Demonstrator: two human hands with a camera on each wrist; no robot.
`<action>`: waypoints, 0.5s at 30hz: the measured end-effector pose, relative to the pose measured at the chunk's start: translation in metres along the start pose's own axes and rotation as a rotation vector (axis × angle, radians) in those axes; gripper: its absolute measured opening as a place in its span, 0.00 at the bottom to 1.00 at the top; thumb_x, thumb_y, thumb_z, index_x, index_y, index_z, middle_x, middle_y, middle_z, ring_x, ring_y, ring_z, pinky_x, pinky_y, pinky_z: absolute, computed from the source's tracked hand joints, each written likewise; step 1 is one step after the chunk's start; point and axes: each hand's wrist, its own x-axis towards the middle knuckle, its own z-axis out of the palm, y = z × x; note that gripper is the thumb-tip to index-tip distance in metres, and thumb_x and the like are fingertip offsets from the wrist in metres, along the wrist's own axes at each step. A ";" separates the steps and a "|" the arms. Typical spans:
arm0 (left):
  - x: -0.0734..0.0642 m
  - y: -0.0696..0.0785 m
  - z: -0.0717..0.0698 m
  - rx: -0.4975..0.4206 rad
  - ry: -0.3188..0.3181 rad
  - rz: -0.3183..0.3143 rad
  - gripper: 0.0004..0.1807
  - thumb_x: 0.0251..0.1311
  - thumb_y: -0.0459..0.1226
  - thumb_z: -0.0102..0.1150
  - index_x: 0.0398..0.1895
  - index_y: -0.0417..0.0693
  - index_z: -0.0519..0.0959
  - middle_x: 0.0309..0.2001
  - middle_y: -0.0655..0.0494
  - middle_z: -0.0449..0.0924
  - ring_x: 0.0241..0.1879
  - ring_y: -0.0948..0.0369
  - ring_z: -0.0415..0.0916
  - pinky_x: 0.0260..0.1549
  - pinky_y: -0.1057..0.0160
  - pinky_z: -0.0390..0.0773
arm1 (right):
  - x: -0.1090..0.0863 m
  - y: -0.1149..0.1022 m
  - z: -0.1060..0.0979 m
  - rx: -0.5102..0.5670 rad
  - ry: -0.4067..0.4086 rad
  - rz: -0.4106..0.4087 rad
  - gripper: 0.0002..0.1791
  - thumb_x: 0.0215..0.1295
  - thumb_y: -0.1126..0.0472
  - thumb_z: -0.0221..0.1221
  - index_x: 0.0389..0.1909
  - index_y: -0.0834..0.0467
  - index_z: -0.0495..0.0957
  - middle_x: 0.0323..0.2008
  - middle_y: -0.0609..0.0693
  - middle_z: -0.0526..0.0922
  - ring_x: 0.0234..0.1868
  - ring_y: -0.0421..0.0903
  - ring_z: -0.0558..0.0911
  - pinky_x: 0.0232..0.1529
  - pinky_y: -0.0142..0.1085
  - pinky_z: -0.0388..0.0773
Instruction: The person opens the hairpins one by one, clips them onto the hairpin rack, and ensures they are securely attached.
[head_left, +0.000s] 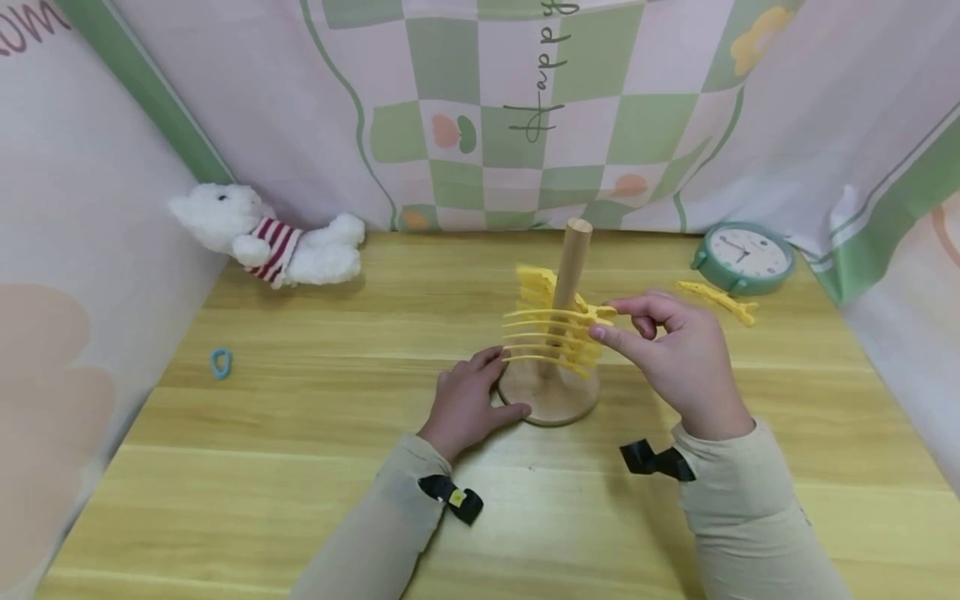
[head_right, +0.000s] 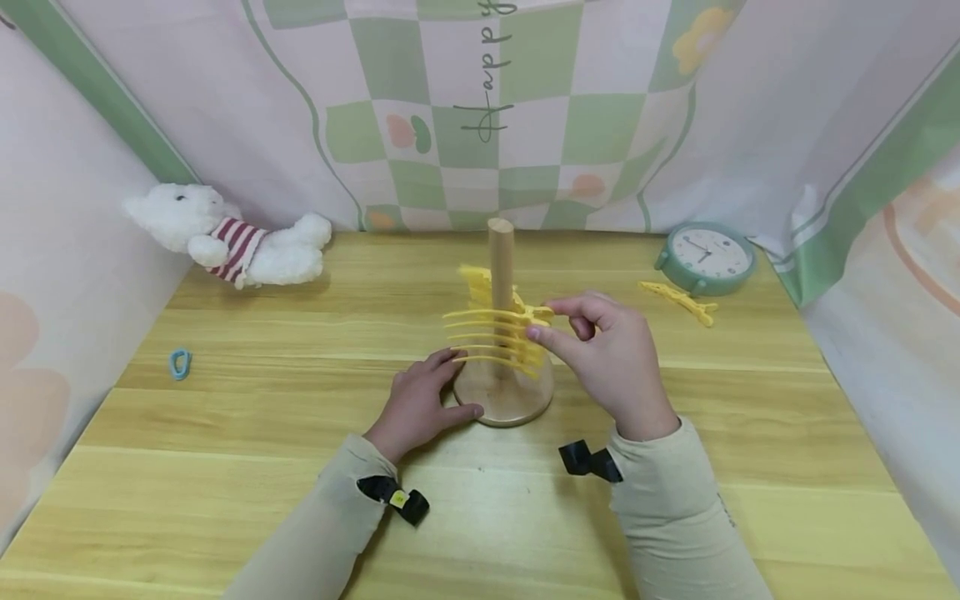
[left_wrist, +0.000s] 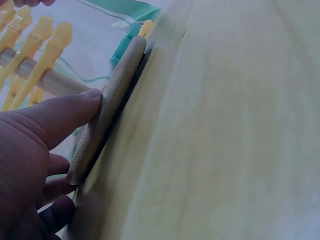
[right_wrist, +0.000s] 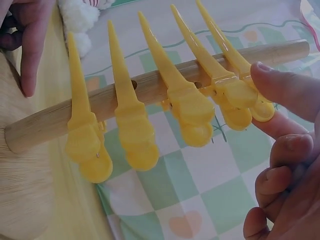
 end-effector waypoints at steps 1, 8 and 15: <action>0.000 0.000 0.000 -0.001 -0.001 0.001 0.45 0.58 0.62 0.65 0.74 0.50 0.68 0.75 0.56 0.61 0.64 0.49 0.69 0.57 0.46 0.63 | 0.000 0.000 -0.001 0.001 0.001 -0.003 0.17 0.54 0.52 0.75 0.42 0.56 0.87 0.25 0.49 0.65 0.27 0.44 0.64 0.20 0.34 0.58; -0.002 0.001 -0.002 0.002 0.018 0.006 0.44 0.57 0.61 0.66 0.73 0.50 0.68 0.75 0.54 0.63 0.64 0.48 0.69 0.57 0.45 0.63 | -0.001 0.000 -0.003 0.021 0.007 -0.034 0.16 0.53 0.55 0.76 0.42 0.56 0.87 0.25 0.49 0.66 0.27 0.43 0.65 0.20 0.34 0.58; -0.002 0.004 -0.002 0.011 0.011 0.006 0.44 0.57 0.60 0.67 0.73 0.50 0.68 0.75 0.54 0.62 0.63 0.48 0.70 0.56 0.46 0.63 | 0.001 0.001 0.000 0.052 0.009 -0.020 0.12 0.53 0.56 0.76 0.35 0.57 0.88 0.21 0.50 0.66 0.24 0.44 0.65 0.19 0.33 0.59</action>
